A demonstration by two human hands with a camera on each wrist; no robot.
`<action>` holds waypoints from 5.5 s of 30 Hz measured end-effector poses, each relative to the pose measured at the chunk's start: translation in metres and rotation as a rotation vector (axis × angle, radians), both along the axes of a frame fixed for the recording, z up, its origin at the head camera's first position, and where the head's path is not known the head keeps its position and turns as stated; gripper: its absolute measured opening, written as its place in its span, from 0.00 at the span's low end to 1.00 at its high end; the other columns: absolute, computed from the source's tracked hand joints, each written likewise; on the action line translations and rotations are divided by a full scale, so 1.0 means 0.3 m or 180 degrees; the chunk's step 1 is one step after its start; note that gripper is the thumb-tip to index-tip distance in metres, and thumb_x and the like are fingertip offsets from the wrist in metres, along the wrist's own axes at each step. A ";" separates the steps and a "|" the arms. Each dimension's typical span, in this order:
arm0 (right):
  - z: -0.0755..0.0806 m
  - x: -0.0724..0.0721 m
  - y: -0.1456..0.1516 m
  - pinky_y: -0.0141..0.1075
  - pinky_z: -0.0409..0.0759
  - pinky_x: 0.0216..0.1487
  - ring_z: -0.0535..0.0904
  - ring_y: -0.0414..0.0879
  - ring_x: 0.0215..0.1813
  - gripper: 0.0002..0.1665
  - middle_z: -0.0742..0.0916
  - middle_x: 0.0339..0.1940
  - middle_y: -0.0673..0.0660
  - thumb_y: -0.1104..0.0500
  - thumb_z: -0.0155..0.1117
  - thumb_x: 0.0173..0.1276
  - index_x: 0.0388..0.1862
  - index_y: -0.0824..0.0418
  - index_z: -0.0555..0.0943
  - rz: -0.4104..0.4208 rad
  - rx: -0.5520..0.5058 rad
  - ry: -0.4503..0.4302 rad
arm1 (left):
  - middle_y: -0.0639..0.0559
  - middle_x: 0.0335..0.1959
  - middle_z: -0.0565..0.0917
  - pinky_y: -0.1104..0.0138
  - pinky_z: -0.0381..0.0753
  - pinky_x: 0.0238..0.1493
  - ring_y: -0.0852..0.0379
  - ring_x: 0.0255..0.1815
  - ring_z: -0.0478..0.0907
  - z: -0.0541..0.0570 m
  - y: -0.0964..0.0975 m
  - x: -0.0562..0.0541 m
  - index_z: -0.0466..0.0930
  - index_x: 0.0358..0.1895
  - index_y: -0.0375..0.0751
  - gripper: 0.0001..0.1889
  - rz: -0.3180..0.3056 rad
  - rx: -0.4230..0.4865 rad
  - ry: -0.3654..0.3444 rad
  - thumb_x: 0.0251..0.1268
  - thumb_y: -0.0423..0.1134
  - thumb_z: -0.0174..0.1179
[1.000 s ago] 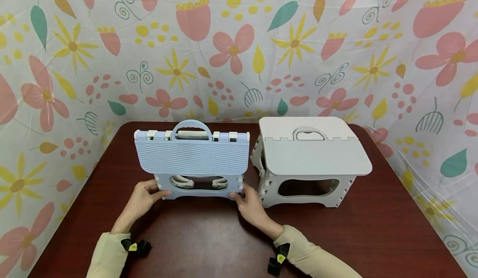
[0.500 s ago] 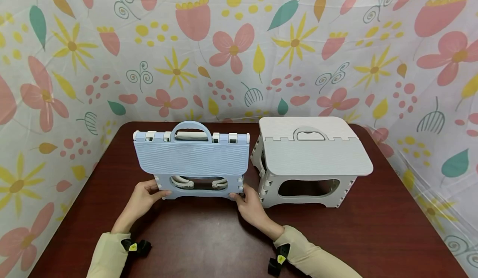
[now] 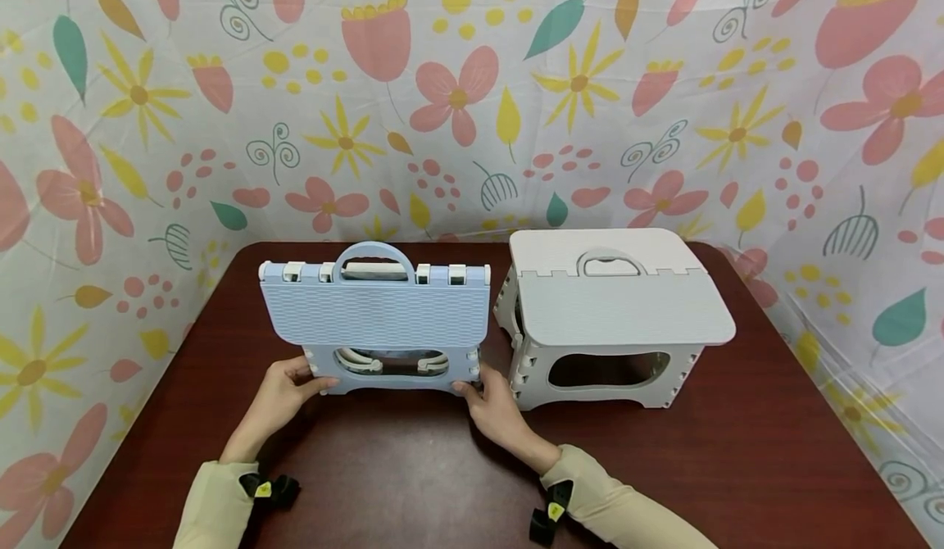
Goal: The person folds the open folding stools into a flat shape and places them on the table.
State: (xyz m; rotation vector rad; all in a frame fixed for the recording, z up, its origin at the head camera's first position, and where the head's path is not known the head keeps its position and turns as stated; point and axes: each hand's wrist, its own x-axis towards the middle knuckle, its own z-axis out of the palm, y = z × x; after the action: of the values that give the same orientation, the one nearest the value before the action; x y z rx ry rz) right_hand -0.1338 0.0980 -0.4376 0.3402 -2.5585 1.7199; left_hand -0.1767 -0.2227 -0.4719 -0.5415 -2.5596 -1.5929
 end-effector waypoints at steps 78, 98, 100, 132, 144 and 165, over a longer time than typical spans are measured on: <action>-0.127 -0.022 0.013 0.52 0.74 0.59 0.76 0.57 0.61 0.27 0.81 0.58 0.63 0.61 0.59 0.70 0.66 0.66 0.69 -0.0291 0.0220 0.0414 | 0.60 0.37 0.88 0.73 0.80 0.33 0.70 0.35 0.82 0.012 -0.002 0.025 0.86 0.46 0.39 0.15 0.0420 -0.0123 0.0008 0.54 0.35 0.71; -0.098 0.001 -0.004 0.44 0.74 0.50 0.76 0.50 0.50 0.22 0.79 0.50 0.61 0.59 0.58 0.72 0.60 0.66 0.69 -0.0505 0.0463 0.0145 | 0.65 0.37 0.87 0.71 0.81 0.37 0.69 0.38 0.83 0.011 -0.002 0.032 0.86 0.47 0.40 0.18 0.0514 -0.0052 -0.0077 0.52 0.38 0.73; -0.094 0.005 -0.005 0.45 0.73 0.52 0.75 0.51 0.53 0.23 0.77 0.52 0.61 0.59 0.58 0.72 0.61 0.66 0.67 -0.0535 0.0469 0.0083 | 0.64 0.38 0.87 0.71 0.81 0.37 0.68 0.38 0.83 0.014 -0.001 0.036 0.86 0.47 0.41 0.18 0.0523 -0.0067 -0.0074 0.51 0.39 0.73; -0.090 0.023 -0.006 0.57 0.63 0.66 0.60 0.63 0.70 0.43 0.62 0.70 0.73 0.65 0.55 0.67 0.74 0.75 0.46 -0.0272 0.0760 0.0159 | 0.53 0.56 0.74 0.67 0.81 0.37 0.70 0.45 0.78 0.001 -0.002 -0.004 0.58 0.71 0.41 0.38 -0.0291 0.0113 -0.0295 0.59 0.34 0.68; -0.104 -0.018 0.000 0.59 0.56 0.71 0.52 0.62 0.77 0.41 0.56 0.76 0.71 0.55 0.50 0.77 0.76 0.70 0.44 -0.0135 0.0221 0.0244 | 0.68 0.51 0.75 0.68 0.80 0.35 0.69 0.43 0.78 0.001 0.003 -0.001 0.60 0.70 0.38 0.36 -0.0326 0.0198 -0.0134 0.59 0.30 0.67; -0.120 -0.035 0.009 0.57 0.58 0.71 0.55 0.60 0.76 0.38 0.59 0.74 0.71 0.62 0.51 0.75 0.75 0.72 0.45 -0.0035 0.0201 0.0344 | 0.67 0.52 0.75 0.68 0.81 0.35 0.69 0.43 0.79 0.001 0.006 0.000 0.60 0.71 0.40 0.38 -0.0243 0.0183 -0.0148 0.57 0.31 0.68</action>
State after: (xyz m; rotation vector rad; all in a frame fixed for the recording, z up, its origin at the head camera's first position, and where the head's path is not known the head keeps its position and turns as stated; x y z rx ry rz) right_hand -0.1444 0.1006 -0.4738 0.4093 -2.5368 1.5738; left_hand -0.1766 -0.2209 -0.4715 -0.6106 -2.5462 -1.7175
